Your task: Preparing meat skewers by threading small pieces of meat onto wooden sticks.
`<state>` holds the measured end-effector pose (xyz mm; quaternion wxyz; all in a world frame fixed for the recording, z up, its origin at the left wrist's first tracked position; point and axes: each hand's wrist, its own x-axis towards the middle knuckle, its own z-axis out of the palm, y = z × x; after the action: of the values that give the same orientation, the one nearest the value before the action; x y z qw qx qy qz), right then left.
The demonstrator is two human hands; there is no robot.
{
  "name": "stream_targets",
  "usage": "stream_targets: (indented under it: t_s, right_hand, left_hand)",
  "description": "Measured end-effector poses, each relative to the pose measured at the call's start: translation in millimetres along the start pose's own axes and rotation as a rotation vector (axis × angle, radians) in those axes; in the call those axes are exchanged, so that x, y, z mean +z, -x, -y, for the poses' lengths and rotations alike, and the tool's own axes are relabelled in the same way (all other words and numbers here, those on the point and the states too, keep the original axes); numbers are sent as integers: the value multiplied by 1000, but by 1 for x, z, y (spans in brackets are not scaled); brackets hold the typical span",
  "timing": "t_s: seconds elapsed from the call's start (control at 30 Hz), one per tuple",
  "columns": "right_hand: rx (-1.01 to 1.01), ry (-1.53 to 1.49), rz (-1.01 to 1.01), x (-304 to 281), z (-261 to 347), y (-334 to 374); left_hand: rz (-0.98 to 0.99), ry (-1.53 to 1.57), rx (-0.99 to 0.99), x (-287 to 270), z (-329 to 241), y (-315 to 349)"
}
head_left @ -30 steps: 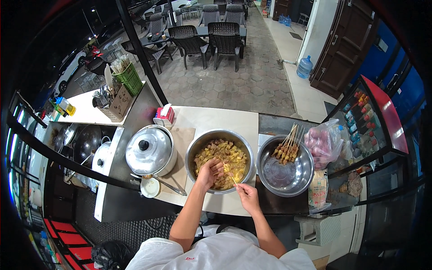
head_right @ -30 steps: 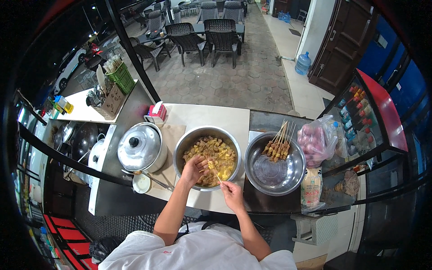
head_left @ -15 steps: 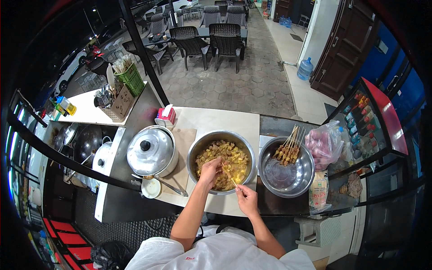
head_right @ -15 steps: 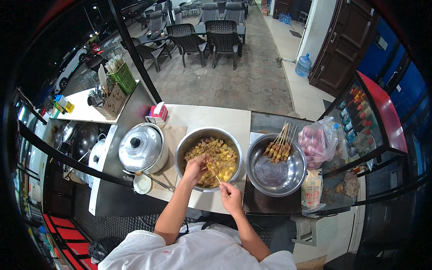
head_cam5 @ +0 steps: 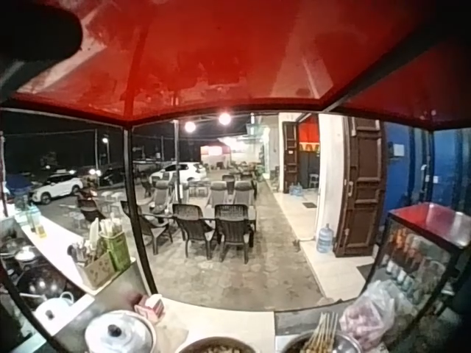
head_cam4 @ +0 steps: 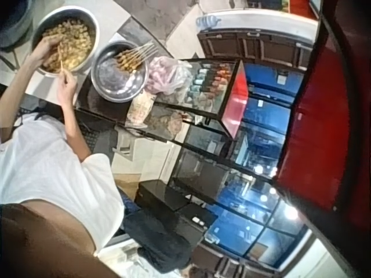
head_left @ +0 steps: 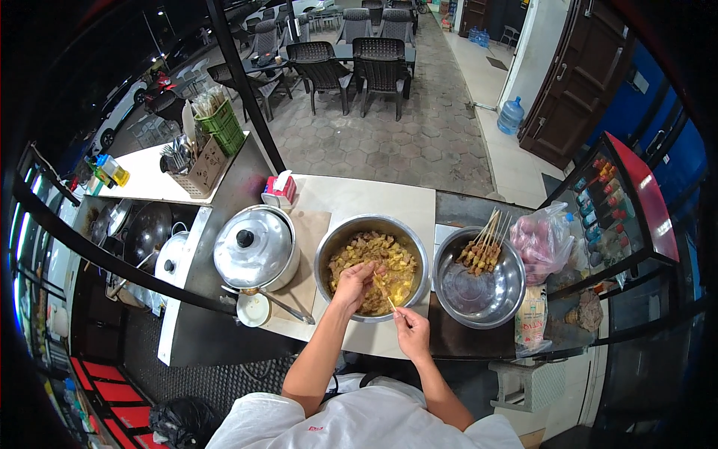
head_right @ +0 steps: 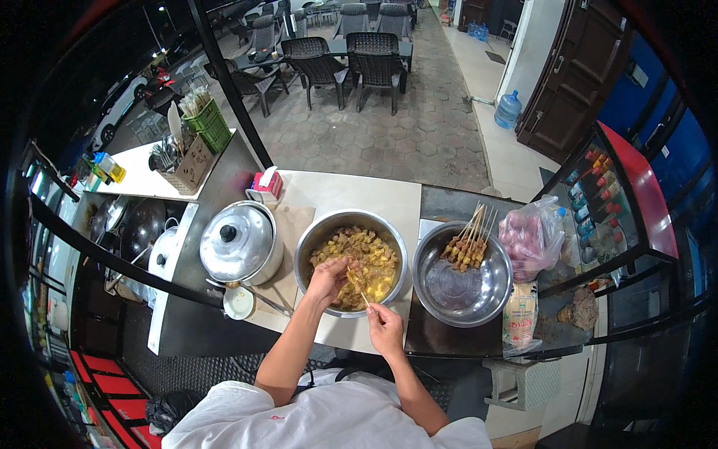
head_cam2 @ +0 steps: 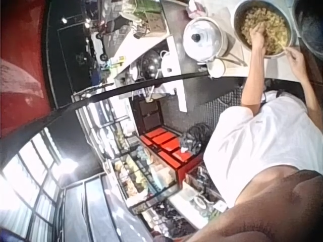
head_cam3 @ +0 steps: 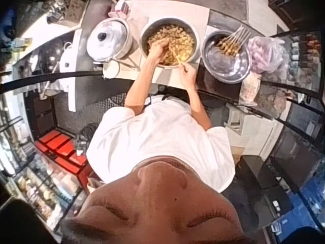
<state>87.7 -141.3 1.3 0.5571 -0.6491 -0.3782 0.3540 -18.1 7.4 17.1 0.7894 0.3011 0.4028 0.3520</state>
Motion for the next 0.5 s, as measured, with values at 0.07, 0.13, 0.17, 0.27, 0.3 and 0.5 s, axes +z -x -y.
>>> stream_targets:
  t_s: [0.07, 0.13, 0.17, 0.27, 0.3, 0.5]
  right_hand:
    - [3, 8, 1, -1, 0, 0]
    - [-32, 7, -13, -1, -2, 0]
    - [-33, 6, -10, -2, -4, 0]
    - [-29, 40, 6, -5, -6, -2]
    - [28, -27, 29, -6, -5, -4]
    - [300, -336, 151, -11, -1, -8]
  left_hand:
    - [1, 2, -11, 2, -3, 4]
    - [0, 4, -19, 0, -3, 4]
    - [17, 0, -14, -2, -2, 3]
    - [30, -11, -21, -3, -1, 4]
    - [26, -18, -33, -2, -1, 4]
    - [19, -26, -34, -4, 2, 3]
